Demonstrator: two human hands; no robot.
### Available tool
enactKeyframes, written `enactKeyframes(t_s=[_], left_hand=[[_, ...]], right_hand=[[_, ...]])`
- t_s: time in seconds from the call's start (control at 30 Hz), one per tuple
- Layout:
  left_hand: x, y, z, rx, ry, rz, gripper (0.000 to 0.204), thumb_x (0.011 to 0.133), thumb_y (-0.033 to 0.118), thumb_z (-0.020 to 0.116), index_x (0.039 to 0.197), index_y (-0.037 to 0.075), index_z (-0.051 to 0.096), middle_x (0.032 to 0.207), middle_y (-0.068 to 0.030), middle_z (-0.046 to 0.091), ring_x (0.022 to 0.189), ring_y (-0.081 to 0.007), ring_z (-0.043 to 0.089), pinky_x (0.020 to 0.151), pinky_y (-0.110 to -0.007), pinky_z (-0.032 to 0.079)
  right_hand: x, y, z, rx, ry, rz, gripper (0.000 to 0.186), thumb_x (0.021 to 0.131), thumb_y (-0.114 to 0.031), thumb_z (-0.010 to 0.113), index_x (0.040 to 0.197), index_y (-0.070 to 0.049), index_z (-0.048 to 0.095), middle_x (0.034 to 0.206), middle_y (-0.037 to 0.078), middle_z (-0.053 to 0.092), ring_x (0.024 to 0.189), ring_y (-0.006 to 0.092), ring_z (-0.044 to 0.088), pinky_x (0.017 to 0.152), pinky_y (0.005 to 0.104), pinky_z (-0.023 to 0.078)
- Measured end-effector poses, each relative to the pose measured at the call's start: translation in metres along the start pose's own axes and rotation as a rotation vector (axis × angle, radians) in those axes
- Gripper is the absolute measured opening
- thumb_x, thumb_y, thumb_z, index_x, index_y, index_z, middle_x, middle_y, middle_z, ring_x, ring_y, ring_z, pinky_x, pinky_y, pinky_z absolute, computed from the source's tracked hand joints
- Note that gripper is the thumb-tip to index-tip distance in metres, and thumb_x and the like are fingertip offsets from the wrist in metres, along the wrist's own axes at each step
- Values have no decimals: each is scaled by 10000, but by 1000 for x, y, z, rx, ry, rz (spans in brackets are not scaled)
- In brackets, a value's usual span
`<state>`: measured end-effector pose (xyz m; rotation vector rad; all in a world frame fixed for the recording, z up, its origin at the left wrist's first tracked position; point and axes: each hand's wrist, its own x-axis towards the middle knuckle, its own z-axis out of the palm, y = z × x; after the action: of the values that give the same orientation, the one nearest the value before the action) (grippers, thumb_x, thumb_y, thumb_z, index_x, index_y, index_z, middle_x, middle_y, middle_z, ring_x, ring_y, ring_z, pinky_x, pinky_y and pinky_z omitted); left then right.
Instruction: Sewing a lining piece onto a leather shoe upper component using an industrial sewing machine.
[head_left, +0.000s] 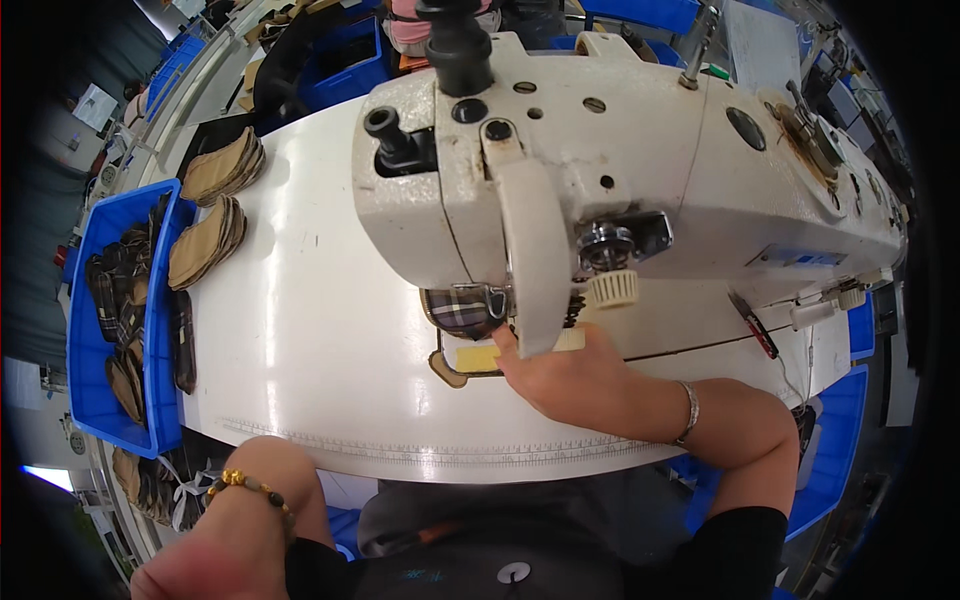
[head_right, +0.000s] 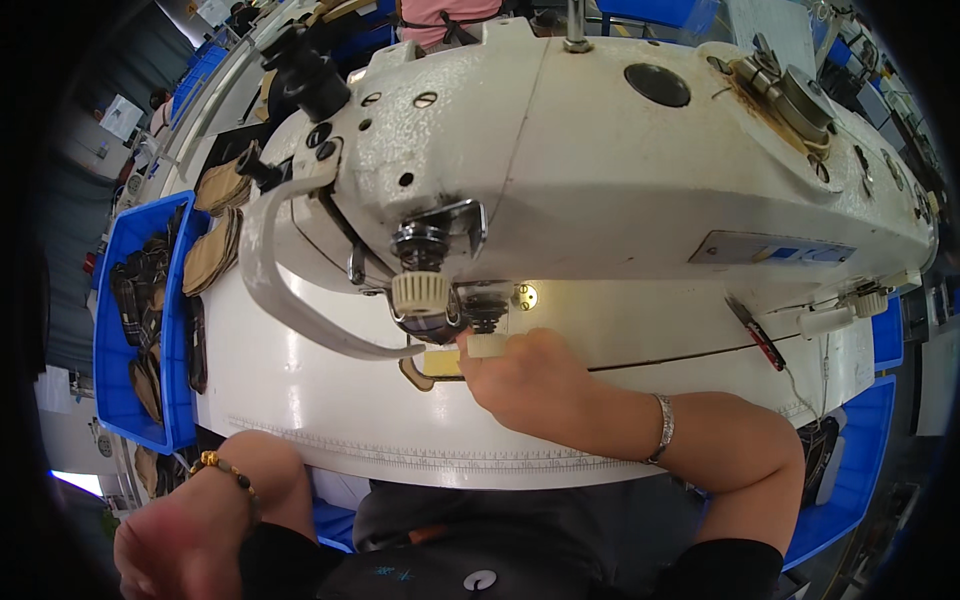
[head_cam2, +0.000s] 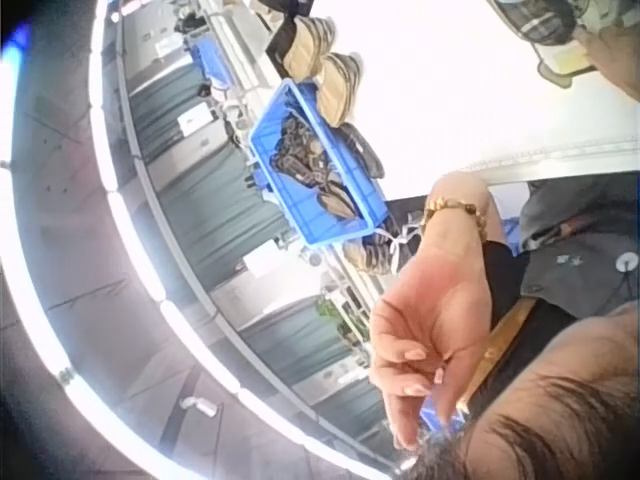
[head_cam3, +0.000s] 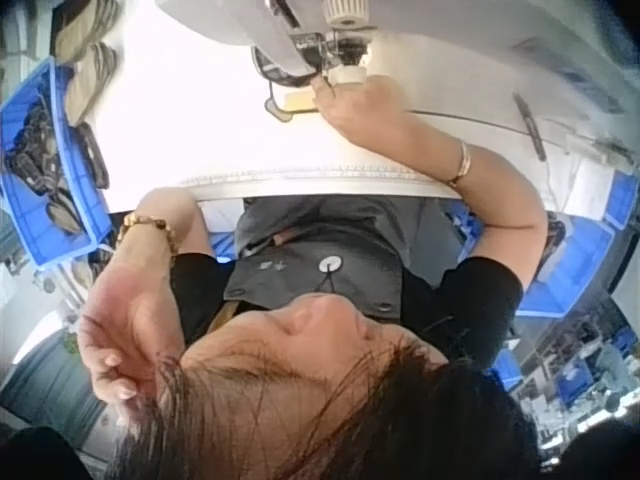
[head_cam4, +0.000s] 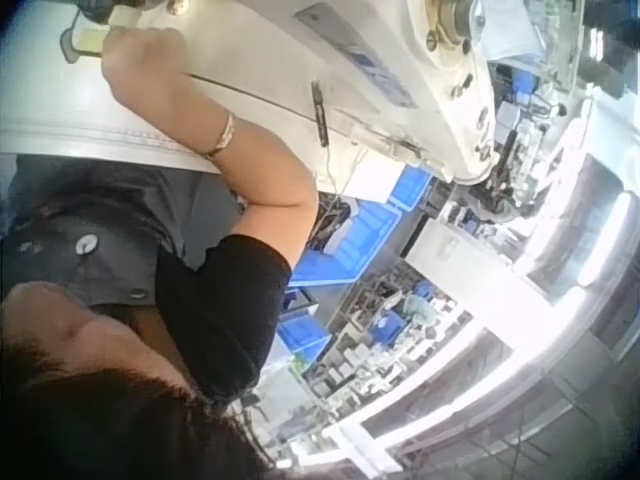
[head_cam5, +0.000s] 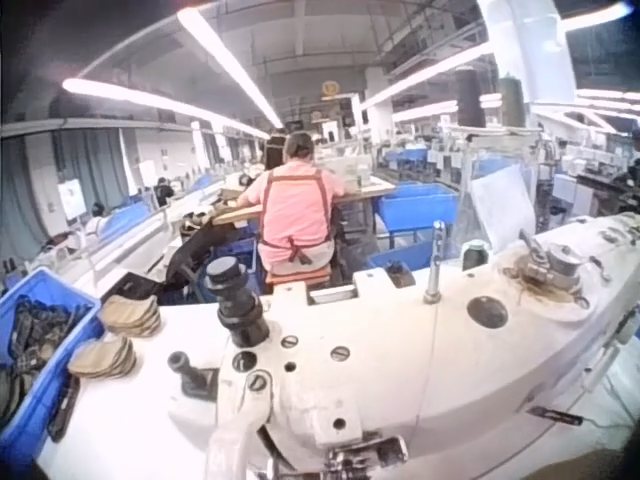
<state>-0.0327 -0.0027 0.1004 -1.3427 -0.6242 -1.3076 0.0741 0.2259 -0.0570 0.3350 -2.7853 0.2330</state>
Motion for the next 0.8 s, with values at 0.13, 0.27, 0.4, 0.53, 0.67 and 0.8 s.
enactKeyframes(t_s=[0.13, 0.27, 0.4, 0.53, 0.67, 0.8], left_hand=[[-25, -18, -19, -50, -159, -218, 454, 1059, 410, 305, 920, 136, 639, 898, 26, 674, 739, -199, 554, 694, -334, 449], [-74, -42, -2, 405, -1463, -862, 375, 867, 350, 733, 1048, 32, 652, 955, -116, 713, 859, -317, 643, 733, -394, 504], [-122, -40, -3, 276, -1610, -858, 487, 748, 269, 842, 1111, 20, 632, 986, -136, 695, 928, -341, 646, 785, -401, 510], [-145, -37, 3, 181, -1418, -806, 598, 739, 238, 848, 1224, 23, 570, 1040, -117, 683, 983, -339, 635, 831, -416, 503], [-158, -33, 1, 46, -1252, -894, 612, 731, 222, 850, 1233, 28, 560, 1047, -114, 680, 993, -320, 635, 867, -411, 496], [-161, -28, 12, -75, -1280, -663, 413, 764, 159, 811, 1123, 62, 632, 915, -45, 676, 951, -236, 638, 882, -396, 499]], right_hand=[[2, 2, 3, 8, 80, -39, 235, 776, -93, 647, 975, 10, 717, 533, 32, 552, 469, 190, 587, 411, 345, 439], [-1, 4, 12, 35, 45, -2, 70, 784, -105, 644, 757, -45, 668, 535, 57, 563, 478, 205, 601, 414, 348, 440], [2, 0, 9, 28, 78, -5, 82, 774, -102, 642, 702, -63, 633, 535, 58, 568, 476, 207, 606, 418, 350, 444], [2, 0, 15, -12, 87, 6, 70, 765, -97, 641, 699, -77, 630, 532, 55, 570, 474, 202, 608, 420, 348, 446], [3, 2, 7, -1, 35, -26, 43, 762, -103, 638, 724, -86, 645, 536, 54, 580, 478, 195, 614, 420, 343, 449], [3, 1, 8, -26, 40, -28, 81, 757, -109, 641, 800, -59, 688, 546, 50, 592, 481, 193, 621, 426, 344, 459]])
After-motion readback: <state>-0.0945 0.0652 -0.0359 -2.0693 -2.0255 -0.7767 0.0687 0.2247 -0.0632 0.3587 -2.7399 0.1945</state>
